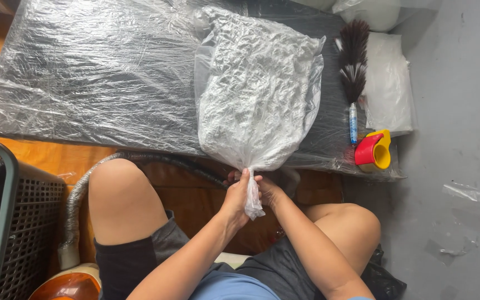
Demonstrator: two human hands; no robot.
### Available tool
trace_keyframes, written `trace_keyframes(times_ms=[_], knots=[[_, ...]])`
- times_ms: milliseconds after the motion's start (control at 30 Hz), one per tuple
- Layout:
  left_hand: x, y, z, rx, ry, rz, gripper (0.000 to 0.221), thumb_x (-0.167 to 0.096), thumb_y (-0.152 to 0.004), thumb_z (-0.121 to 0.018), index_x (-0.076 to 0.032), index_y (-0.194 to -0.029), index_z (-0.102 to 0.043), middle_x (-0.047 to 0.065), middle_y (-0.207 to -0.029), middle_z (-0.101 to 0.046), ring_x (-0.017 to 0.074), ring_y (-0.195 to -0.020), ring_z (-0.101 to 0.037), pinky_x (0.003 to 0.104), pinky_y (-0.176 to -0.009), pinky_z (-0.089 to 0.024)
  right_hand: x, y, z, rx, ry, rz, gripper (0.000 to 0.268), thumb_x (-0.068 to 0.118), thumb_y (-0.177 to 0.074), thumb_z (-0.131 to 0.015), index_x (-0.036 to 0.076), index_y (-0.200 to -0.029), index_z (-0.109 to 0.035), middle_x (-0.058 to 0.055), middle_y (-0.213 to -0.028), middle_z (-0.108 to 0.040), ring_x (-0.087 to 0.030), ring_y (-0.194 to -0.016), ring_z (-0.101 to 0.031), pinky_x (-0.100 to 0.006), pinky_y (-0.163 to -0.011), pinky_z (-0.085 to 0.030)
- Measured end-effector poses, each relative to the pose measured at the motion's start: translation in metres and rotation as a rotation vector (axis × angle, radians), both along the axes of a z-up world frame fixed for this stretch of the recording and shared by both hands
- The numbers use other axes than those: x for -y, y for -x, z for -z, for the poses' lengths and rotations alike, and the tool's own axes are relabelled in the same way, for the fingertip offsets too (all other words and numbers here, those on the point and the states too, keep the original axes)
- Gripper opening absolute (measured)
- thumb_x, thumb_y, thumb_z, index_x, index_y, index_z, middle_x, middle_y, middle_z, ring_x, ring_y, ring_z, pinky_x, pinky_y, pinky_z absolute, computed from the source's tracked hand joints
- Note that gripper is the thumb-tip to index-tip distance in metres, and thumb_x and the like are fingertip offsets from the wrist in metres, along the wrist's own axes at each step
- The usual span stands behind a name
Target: The person places a white item wrapped in bubble wrap onto a table covered with plastic wrap. They smooth the bubble wrap, tie the plastic bag closed, and then use a roll of tape to secure the package.
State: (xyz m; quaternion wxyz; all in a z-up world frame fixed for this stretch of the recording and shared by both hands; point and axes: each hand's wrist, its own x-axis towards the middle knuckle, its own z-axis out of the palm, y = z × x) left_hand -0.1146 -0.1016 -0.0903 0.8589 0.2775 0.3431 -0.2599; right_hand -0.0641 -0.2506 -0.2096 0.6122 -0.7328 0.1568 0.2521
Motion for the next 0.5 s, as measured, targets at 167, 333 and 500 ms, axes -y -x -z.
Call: trace_keyframes(times_ms=[167, 333, 500], knots=[[0.013, 0.005, 0.016, 0.034, -0.012, -0.093, 0.048, -0.044, -0.103, -0.059, 0.002, -0.108, -0.073, 0.005, -0.067, -0.055, 0.0119, -0.049, -0.057, 0.024, -0.044, -0.050, 0.018, -0.015, -0.027, 0.000, 0.358, -0.204, 0.019, 0.027, -0.083, -0.067, 0.015, -0.097, -0.069, -0.009, -0.085, -0.071, -0.026, -0.082, -0.075, -0.039, -0.070, -0.059], [0.025, 0.008, 0.027, 0.047, -0.080, -0.126, 0.046, -0.050, -0.100, -0.064, -0.006, -0.112, -0.073, 0.004, -0.071, -0.060, 0.0115, -0.056, -0.061, 0.023, -0.050, -0.053, 0.035, -0.011, -0.068, -0.041, 0.723, -0.430, 0.023, 0.038, -0.082, -0.061, 0.018, -0.075, -0.070, -0.004, -0.069, -0.070, -0.025, -0.076, -0.075, -0.041, -0.067, -0.057], [0.035, 0.013, 0.049, 0.090, -0.170, -0.122, 0.046, -0.050, -0.101, -0.062, -0.008, -0.113, -0.075, 0.002, -0.073, -0.060, 0.0092, -0.063, -0.059, 0.022, -0.054, -0.052, 0.026, -0.010, -0.128, -0.043, 1.080, -0.674, 0.043, 0.048, -0.081, -0.055, 0.021, -0.053, -0.072, 0.001, -0.053, -0.069, -0.024, -0.069, -0.076, -0.042, -0.065, -0.055]])
